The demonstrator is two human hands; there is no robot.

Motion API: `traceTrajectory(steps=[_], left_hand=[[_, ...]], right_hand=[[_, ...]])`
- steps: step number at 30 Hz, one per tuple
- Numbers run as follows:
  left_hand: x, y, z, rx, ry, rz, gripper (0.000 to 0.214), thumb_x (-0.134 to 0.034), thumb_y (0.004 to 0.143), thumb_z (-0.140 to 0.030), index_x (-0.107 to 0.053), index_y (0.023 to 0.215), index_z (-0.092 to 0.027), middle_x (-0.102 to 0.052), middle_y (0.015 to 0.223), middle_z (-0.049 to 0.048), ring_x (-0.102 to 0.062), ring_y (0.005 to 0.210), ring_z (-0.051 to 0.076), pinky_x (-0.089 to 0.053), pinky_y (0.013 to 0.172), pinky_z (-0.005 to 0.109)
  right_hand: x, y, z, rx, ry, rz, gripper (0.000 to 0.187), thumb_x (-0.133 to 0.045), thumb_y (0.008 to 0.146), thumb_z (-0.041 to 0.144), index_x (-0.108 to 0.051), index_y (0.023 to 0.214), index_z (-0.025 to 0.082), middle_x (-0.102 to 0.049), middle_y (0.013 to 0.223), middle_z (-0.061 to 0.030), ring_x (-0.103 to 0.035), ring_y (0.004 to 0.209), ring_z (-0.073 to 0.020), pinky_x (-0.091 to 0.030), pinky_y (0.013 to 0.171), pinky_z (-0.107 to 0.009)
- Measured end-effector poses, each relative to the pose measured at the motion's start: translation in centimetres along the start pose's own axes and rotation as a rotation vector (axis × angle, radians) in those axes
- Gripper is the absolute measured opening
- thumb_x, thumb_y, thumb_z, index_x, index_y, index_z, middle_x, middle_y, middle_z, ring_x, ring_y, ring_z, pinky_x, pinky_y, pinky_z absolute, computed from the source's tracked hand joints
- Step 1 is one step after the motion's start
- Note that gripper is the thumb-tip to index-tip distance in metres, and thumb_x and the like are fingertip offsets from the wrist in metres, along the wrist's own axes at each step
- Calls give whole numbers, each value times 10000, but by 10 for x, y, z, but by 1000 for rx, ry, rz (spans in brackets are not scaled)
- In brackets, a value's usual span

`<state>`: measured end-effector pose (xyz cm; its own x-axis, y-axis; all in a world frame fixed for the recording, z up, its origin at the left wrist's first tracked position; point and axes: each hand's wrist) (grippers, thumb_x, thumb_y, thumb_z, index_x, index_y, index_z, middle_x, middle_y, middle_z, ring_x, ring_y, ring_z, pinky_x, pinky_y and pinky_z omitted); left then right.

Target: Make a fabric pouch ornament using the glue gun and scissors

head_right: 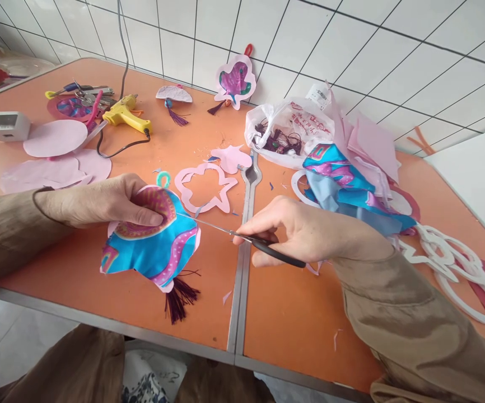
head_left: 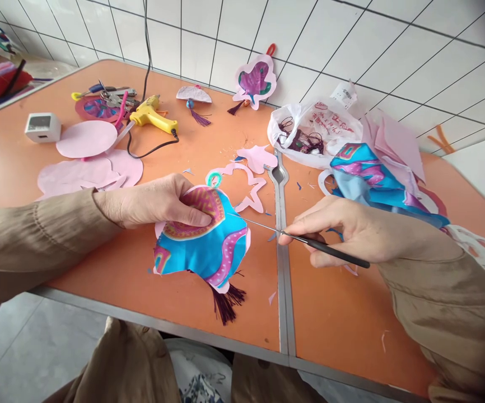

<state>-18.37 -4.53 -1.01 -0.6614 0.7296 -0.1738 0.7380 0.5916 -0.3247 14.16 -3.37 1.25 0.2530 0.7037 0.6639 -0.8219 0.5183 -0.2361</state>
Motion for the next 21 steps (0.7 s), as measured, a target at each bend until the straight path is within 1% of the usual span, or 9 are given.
traceTrajectory(steps=[3,5,9,15,17,21], left_hand=[[0,0,1,3,-16,-2,223,-878,783,-268,-692,754,-149,-507,528,-37,-412,457,64,-346,396,163],[0,0,1,5,-29,-3,234,-884,775,-270,-687,744,-148,-495,522,-40,-405,454,63,-338,393,165],[-1,-1,2,10,-39,-9,263,-891,769,-296,-680,731,-144,-498,534,-35,-405,461,61,-339,402,164],[0,0,4,8,-25,-28,256,-883,779,-312,-692,752,-144,-507,538,-35,-413,469,62,-353,412,161],[1,0,5,10,-35,-30,256,-885,774,-312,-691,754,-146,-509,533,-37,-413,463,63,-348,405,163],[1,-1,6,10,-62,-38,260,-895,755,-304,-690,759,-144,-512,523,-42,-405,446,60,-329,389,168]], right_hand=[[0,0,2,-9,25,37,282,-724,839,332,-820,1077,215,-643,610,13,-581,482,-145,-402,361,-256],[1,0,3,-13,35,34,273,-713,843,325,-816,1068,210,-634,612,15,-570,477,-137,-369,347,-246],[1,1,3,-8,53,51,271,-694,850,318,-812,1057,191,-624,613,11,-558,483,-129,-358,352,-239],[2,2,3,30,76,65,295,-681,864,327,-800,1042,124,-593,623,0,-531,513,-107,-396,420,-231],[1,2,3,19,69,57,294,-678,854,315,-803,1043,128,-592,622,1,-522,505,-107,-375,409,-233],[0,2,3,-7,37,25,283,-685,844,310,-809,1057,170,-592,623,6,-497,492,-117,-354,402,-251]])
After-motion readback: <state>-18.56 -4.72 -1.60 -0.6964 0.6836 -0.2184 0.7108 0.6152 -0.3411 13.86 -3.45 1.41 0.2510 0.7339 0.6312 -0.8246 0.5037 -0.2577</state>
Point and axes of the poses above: each hand's wrist, its own y-axis towards the middle knuckle, its own x-axis out of the back of the hand, z = x × y
